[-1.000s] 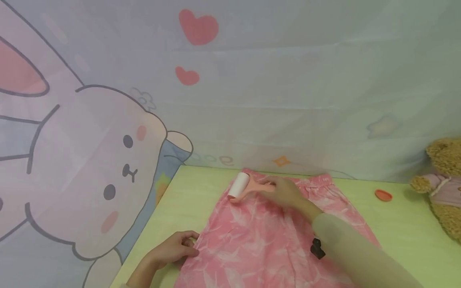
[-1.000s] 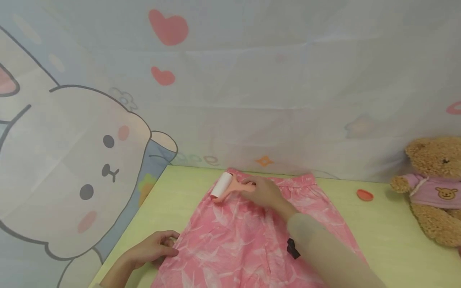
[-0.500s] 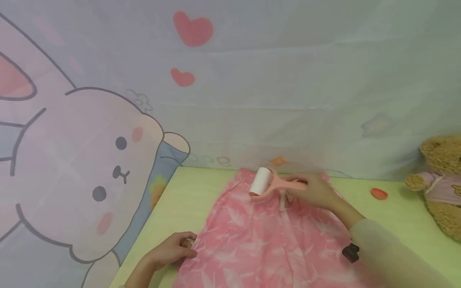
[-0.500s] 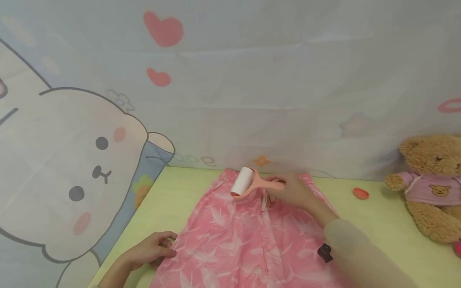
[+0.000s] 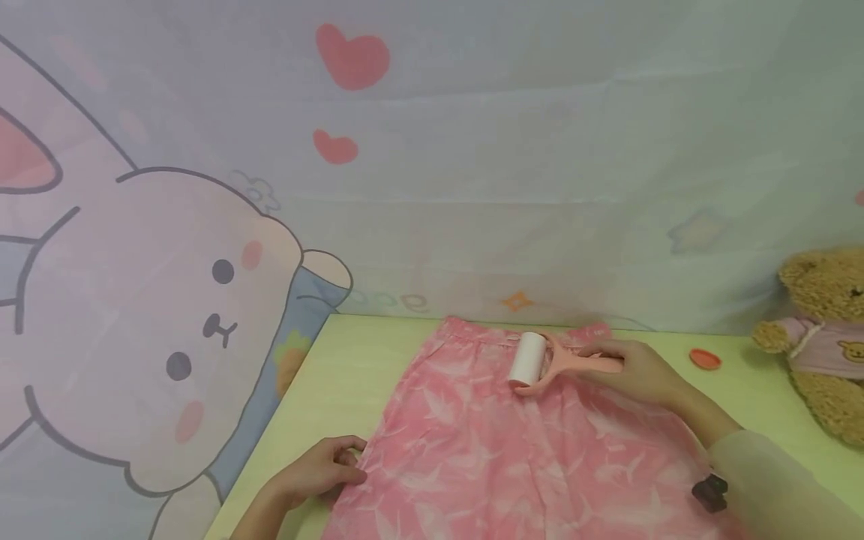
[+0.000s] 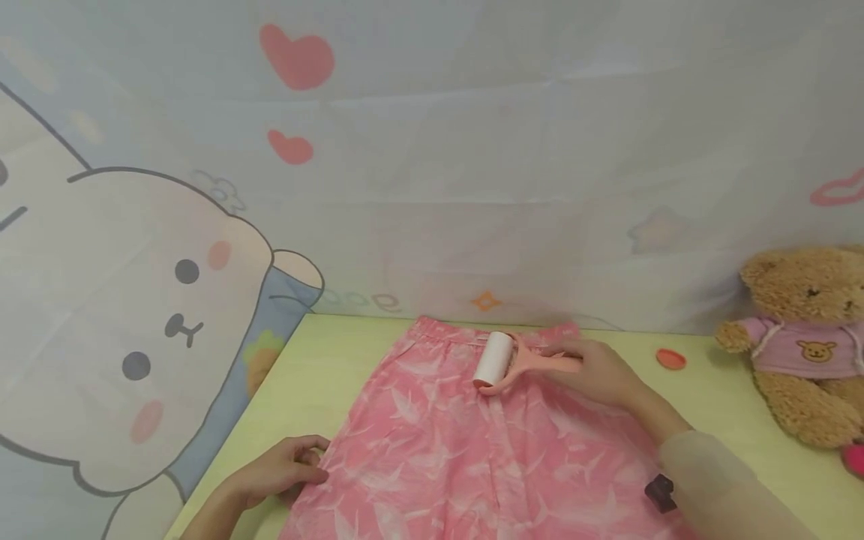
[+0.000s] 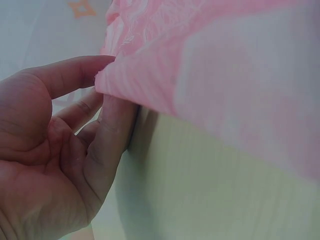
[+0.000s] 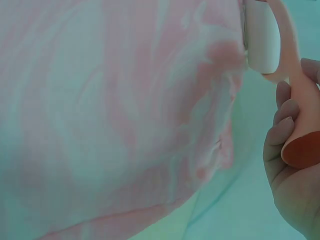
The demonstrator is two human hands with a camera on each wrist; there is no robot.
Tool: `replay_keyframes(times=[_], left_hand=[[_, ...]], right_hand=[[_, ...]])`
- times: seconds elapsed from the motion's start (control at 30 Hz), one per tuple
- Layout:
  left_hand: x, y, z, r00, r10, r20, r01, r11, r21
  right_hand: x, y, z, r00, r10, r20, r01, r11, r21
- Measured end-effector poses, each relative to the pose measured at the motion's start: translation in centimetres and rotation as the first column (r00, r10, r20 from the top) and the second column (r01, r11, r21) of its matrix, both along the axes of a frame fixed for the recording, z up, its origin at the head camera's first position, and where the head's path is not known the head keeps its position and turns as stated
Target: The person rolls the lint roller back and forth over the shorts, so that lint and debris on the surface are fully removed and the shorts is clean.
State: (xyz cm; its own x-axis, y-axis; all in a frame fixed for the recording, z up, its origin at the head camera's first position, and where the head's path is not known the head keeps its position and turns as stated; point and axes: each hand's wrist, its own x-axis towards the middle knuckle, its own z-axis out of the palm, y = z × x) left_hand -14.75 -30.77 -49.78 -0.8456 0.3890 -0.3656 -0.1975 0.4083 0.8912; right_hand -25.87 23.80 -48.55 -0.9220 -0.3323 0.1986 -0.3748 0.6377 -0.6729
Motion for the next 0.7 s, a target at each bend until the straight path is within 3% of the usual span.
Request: replay_keyframes(times=[0.4, 0.7], left_hand=[[0.0, 0.0, -0.3, 1.000, 0.014, -0.013, -0.014, 1.000, -0.027], [-0.1, -0.1, -0.3, 1.000, 0.018, -0.006, -0.018, 1.000, -0.025]], right_hand=[[-0.1, 2.8, -1.5, 0.999, -0.031, 0.042, 0.032, 0.999, -0.006], [-0.2, 4.3, -2.5, 0.999, -0.039, -0.006, 0.039, 0.999, 0.023]])
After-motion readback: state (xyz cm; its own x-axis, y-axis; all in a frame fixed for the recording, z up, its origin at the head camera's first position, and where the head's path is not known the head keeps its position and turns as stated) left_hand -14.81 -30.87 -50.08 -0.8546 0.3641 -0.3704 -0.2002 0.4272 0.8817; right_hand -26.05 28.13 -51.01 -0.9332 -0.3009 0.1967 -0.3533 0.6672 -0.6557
